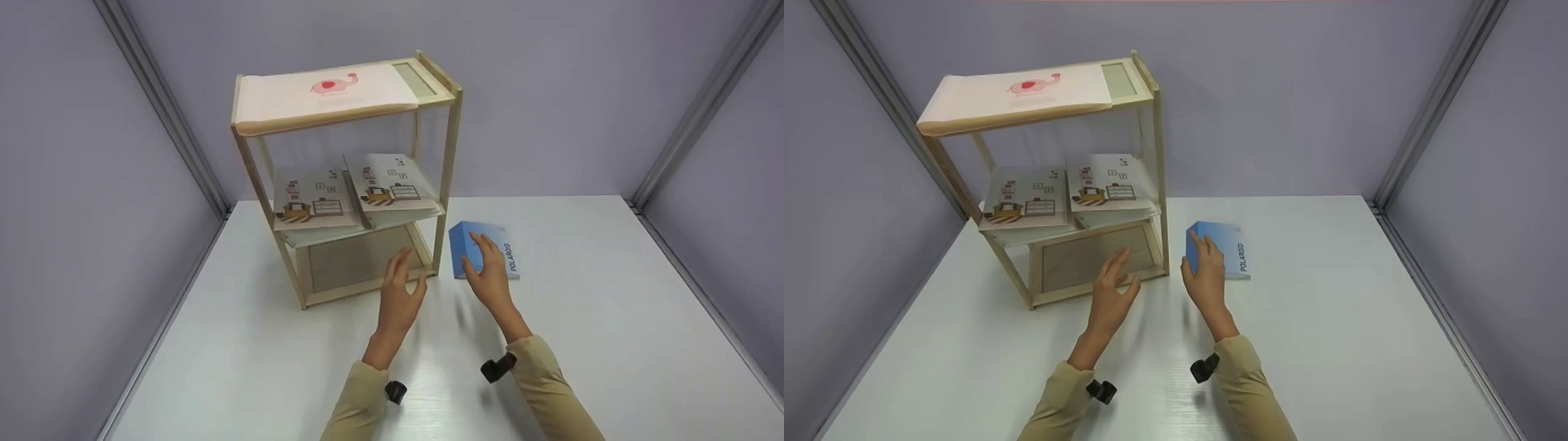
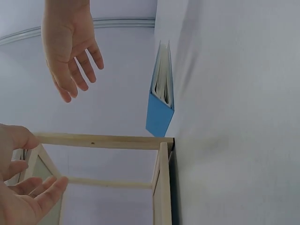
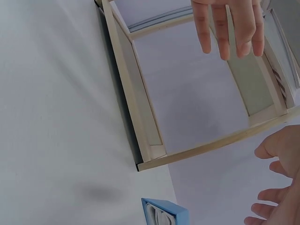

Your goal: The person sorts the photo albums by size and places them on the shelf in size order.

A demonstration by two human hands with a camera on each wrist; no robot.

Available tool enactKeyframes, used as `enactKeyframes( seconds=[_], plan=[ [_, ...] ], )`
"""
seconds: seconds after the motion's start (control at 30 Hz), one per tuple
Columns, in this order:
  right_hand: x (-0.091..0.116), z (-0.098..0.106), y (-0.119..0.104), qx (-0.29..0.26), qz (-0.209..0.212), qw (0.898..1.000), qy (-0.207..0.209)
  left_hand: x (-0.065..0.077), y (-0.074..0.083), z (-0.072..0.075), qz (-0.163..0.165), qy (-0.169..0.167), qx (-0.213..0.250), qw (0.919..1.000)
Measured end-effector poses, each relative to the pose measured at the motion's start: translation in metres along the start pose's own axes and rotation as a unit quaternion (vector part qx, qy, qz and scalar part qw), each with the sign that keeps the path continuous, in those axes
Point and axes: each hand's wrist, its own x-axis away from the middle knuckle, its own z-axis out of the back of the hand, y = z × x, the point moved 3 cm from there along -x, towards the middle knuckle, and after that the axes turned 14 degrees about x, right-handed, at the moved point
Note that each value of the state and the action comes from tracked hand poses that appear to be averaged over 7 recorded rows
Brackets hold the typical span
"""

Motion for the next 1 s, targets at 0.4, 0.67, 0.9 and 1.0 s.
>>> enactKeyframes(
  seconds=[0.4, 0.67, 0.9, 1.0],
  plan=[
    [0.008, 0.001, 0.020, 0.002, -0.024, 1.000, -0.018, 0.005, -0.012, -0.013, 0.057, -0.043, 0.020, 0.9972],
    [0.010, 0.002, 0.030, 0.010, -0.027, 1.000, -0.009, 0.007, -0.016, -0.020, 0.054, -0.066, -0.011, 0.9963],
    [0.014, 0.002, 0.044, 0.017, -0.044, 0.999, -0.015, 0.007, -0.022, -0.029, 0.067, -0.102, -0.018, 0.9924],
    [0.016, 0.001, 0.051, 0.022, -0.049, 0.998, -0.022, 0.007, -0.024, -0.033, 0.070, -0.112, -0.022, 0.9910]
  ],
)
